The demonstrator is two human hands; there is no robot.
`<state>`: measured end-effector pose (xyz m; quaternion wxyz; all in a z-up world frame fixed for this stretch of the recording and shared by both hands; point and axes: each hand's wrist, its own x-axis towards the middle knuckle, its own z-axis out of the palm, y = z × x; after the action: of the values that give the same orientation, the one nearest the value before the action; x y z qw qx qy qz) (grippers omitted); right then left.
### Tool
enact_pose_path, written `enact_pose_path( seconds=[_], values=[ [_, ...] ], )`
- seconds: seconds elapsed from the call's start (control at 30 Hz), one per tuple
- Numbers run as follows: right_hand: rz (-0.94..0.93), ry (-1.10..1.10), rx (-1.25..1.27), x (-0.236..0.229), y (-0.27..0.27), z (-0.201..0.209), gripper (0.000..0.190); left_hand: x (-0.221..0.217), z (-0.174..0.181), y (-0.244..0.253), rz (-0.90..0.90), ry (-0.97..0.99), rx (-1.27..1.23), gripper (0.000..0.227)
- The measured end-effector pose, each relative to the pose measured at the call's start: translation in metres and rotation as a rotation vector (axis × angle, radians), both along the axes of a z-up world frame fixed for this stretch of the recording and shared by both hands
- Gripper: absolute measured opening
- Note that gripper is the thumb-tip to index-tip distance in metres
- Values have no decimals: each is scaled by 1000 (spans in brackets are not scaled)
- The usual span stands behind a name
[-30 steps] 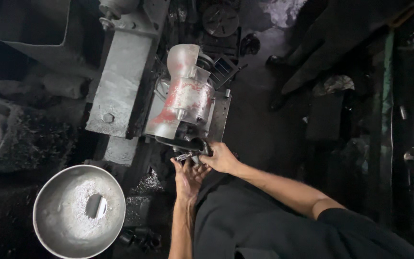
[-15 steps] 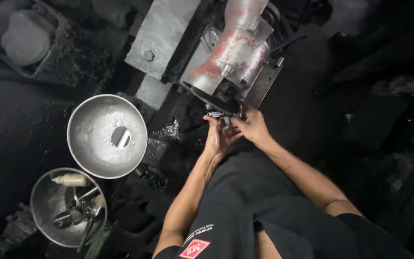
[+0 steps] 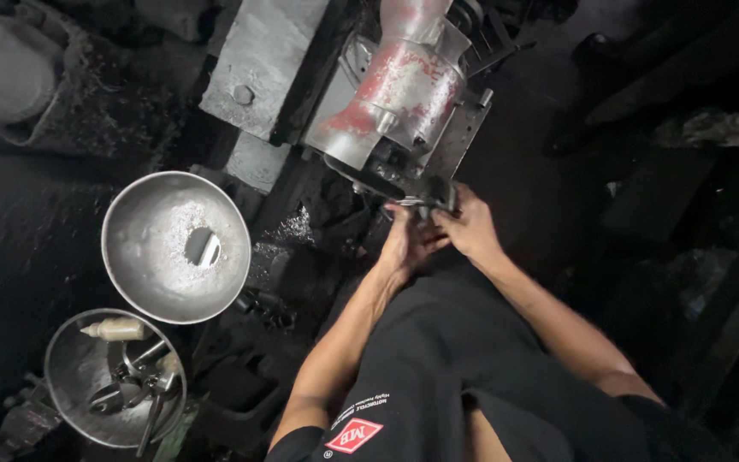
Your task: The person repeatedly grinds a small metal part against a bench grinder, then dips it into a metal bowl containing liquid and other parts, and repeats the cycle. The person handles the part with both hands and occasionally uses a brush to clean it in the bowl.
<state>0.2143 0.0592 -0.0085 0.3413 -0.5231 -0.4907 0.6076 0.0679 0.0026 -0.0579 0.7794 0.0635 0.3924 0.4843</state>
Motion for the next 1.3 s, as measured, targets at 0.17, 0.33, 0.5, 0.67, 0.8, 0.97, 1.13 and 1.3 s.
enact_pose_path(
  seconds=[0.17, 0.33, 0.5, 0.67, 0.8, 0.97, 1.13, 1.3],
  values=[
    [-9, -15, 418, 36, -24, 38, 59, 23, -4, 1, 11, -248, 335, 104],
    [94, 3, 392, 41, -25, 43, 73, 10, 16, -14, -101, -162, 435, 100],
    [226, -53, 79, 10, -3, 9, 30, 9, -7, -18, 184, -201, 238, 76],
    [408, -126, 257, -22, 26, 5, 13, 0, -10, -1, 401, -179, 143, 64],
    [354, 100, 99, -37, 37, 1, 30, -5, -8, 19, 428, -147, 119, 79],
    [367, 97, 95, -28, 48, -29, 39, 3, -21, 33, 402, -186, 160, 93],
    [233, 36, 38, -2, 52, -67, 39, 25, -44, 47, 340, -229, -6, 94],
    [242, 79, 75, 23, 33, -40, 31, 50, -68, 40, 215, -297, 64, 87]
  ],
)
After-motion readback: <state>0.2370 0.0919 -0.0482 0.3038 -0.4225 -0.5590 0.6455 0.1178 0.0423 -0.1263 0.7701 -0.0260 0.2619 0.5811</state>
